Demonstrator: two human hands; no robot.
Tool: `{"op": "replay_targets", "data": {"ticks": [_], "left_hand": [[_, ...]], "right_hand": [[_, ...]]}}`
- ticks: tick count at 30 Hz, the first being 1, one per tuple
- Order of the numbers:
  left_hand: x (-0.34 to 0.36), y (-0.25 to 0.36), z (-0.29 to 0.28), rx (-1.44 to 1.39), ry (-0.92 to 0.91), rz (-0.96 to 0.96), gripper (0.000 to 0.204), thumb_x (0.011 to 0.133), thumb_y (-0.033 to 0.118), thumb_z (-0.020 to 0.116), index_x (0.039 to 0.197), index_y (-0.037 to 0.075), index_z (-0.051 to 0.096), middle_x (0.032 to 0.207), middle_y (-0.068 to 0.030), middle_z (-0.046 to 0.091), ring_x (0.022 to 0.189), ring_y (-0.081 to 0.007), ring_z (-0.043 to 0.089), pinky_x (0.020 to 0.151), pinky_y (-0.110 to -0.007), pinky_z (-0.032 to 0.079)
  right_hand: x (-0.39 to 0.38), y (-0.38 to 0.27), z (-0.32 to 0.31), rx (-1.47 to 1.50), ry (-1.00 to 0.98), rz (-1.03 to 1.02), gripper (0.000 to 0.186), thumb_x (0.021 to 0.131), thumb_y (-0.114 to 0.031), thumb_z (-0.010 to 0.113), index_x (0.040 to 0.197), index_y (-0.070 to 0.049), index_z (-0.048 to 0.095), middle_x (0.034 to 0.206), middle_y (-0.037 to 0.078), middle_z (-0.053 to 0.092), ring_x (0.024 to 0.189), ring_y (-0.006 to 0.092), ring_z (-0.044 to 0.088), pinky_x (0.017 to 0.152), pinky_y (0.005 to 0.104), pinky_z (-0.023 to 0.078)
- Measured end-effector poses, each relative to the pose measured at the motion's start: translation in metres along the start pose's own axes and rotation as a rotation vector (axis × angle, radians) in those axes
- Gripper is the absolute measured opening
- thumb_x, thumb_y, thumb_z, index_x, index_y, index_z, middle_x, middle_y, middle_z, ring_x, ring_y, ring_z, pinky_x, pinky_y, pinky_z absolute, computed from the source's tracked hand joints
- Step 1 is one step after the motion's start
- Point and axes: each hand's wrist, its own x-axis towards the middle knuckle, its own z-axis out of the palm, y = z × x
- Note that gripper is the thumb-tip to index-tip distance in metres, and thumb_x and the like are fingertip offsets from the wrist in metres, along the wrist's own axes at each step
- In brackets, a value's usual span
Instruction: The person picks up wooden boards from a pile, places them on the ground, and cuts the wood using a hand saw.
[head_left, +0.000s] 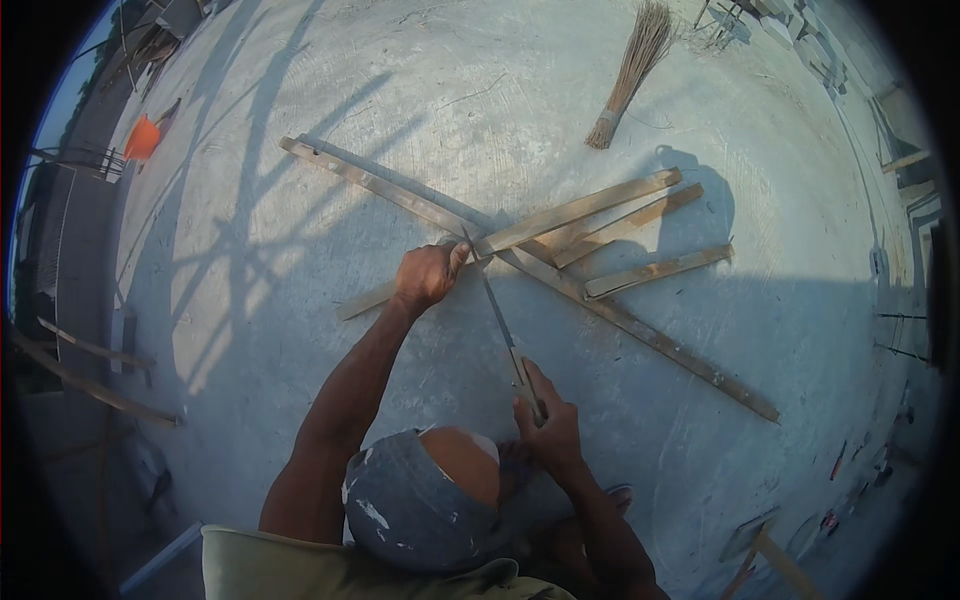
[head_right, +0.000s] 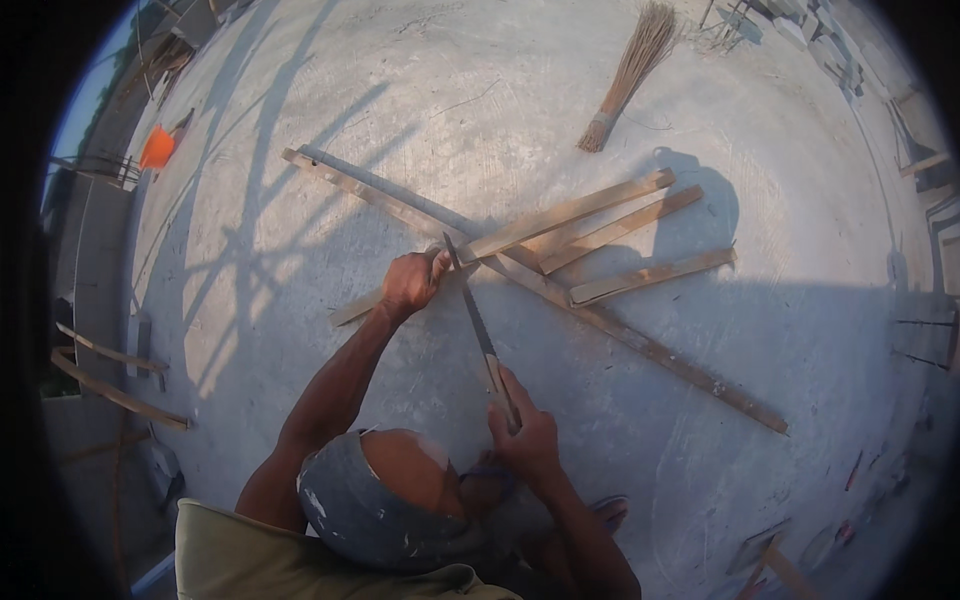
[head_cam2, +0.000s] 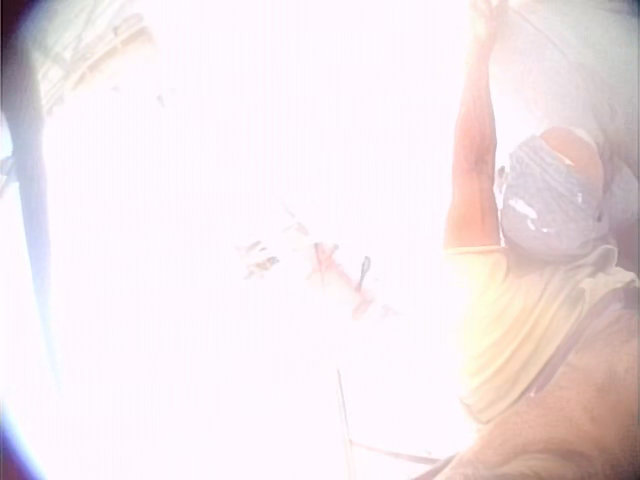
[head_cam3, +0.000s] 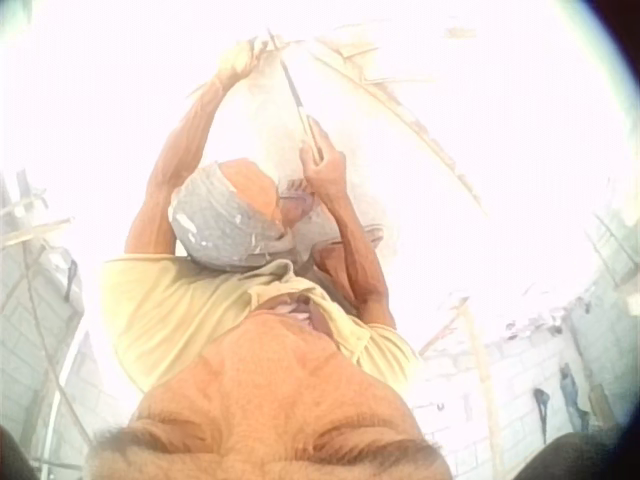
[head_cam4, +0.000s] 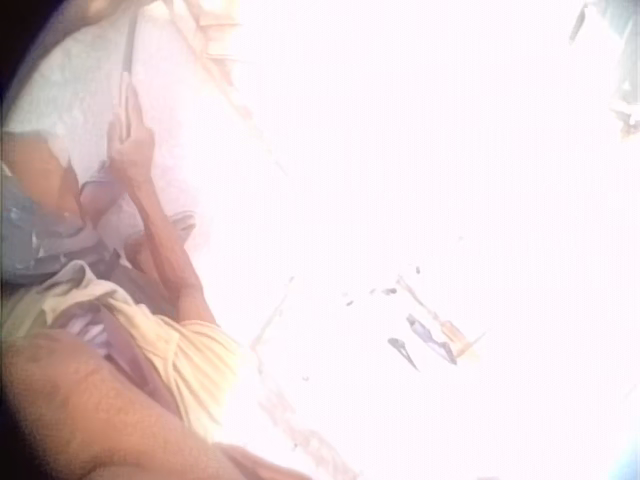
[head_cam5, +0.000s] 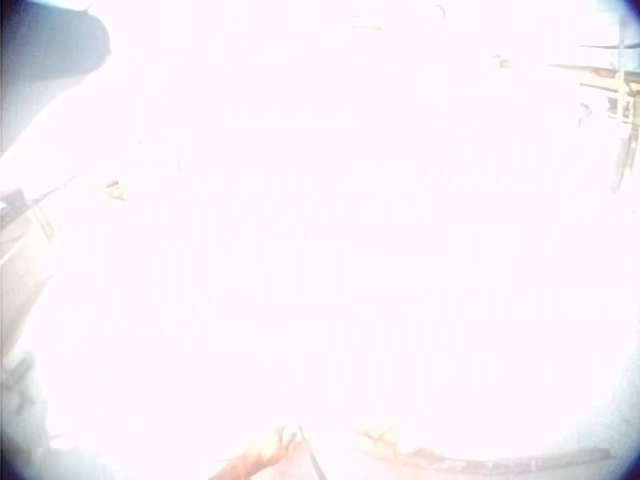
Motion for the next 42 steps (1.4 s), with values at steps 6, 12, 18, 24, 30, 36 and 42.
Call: {"op": "replay_targets", "data": {"ticks": [6, 12, 18, 24, 30, 36, 42], "left_hand": [[-0.003, -0.006, 0.007, 0.006, 0.113, 0.009, 0.063, 0.112, 0.054, 0.034, 0.096, 0.007, 0.073, 0.085, -0.0244, 0.072, 0.084, -0.0493, 0.068, 0.076, -0.058, 0.053], [0.001, 0.001, 0.015, 0.029, 0.098, -0.046, 0.06, 0.113, 0.049, 0.034, 0.097, 0.007, 0.073, 0.084, -0.0249, 0.072, 0.083, -0.049, 0.069, 0.075, -0.058, 0.054], [-0.003, 0.005, -0.003, 0.102, 0.135, -0.098, 0.057, 0.113, 0.044, 0.033, 0.098, 0.008, 0.074, 0.083, -0.0254, 0.072, 0.083, -0.0485, 0.069, 0.077, -0.059, 0.054], [0.004, 0.004, 0.022, 0.071, 0.159, -0.082, 0.06, 0.113, 0.045, 0.03, 0.098, 0.007, 0.074, 0.085, -0.0267, 0.072, 0.083, -0.0496, 0.069, 0.078, -0.06, 0.055], [0.001, 0.001, 0.004, 0.1, 0.099, -0.159, 0.061, 0.113, 0.045, 0.029, 0.099, 0.007, 0.074, 0.085, -0.0272, 0.072, 0.083, -0.0503, 0.069, 0.079, -0.06, 0.055], [0.005, 0.018, 0.004, 0.11, 0.083, -0.18, 0.061, 0.114, 0.044, 0.029, 0.099, 0.006, 0.074, 0.085, -0.0272, 0.072, 0.083, -0.0506, 0.069, 0.079, -0.06, 0.055], [0.007, 0.017, 0.018, 0.109, 0.084, -0.165, 0.061, 0.113, 0.042, 0.03, 0.096, 0.005, 0.075, 0.085, -0.028, 0.072, 0.083, -0.0505, 0.069, 0.08, -0.06, 0.055]], "right_hand": [[0.095, -0.01, 0.046, -0.06, -0.031, 0.034, 0.058, 0.097, -0.028, 0.069, 0.152, -0.013, 0.057, 0.101, 0.027, 0.074, 0.094, 0.046, 0.073, 0.081, 0.0442, 0.06], [0.088, 0.004, 0.044, 0.027, 0.03, -0.001, 0.059, 0.097, -0.029, 0.068, 0.153, -0.014, 0.056, 0.103, 0.027, 0.075, 0.094, 0.0464, 0.074, 0.084, 0.0454, 0.059], [0.011, 0.021, 0.008, 0.035, 0.004, -0.087, 0.063, 0.095, -0.027, 0.07, 0.155, -0.015, 0.054, 0.11, 0.026, 0.075, 0.094, 0.0431, 0.075, 0.083, 0.0426, 0.061], [0.132, -0.014, 0.045, -0.032, -0.103, 0.084, 0.055, 0.098, -0.022, 0.068, 0.149, -0.004, 0.057, 0.124, 0.03, 0.07, 0.108, 0.0461, 0.071, 0.088, 0.0413, 0.059], [0.044, 0.012, 0.02, 0.021, -0.035, 0.006, 0.06, 0.096, -0.027, 0.07, 0.153, -0.014, 0.056, 0.109, 0.027, 0.074, 0.094, 0.0446, 0.073, 0.082, 0.0449, 0.06], [0.036, 0.027, 0.008, -0.028, -0.017, -0.068, 0.062, 0.096, -0.029, 0.071, 0.155, -0.018, 0.055, 0.104, 0.025, 0.075, 0.09, 0.0443, 0.074, 0.08, 0.0446, 0.06], [0.131, 0.002, 0.045, 0.028, -0.003, -0.018, 0.057, 0.099, -0.026, 0.068, 0.152, -0.008, 0.055, 0.119, 0.028, 0.072, 0.107, 0.0418, 0.074, 0.086, 0.0408, 0.059]]}}
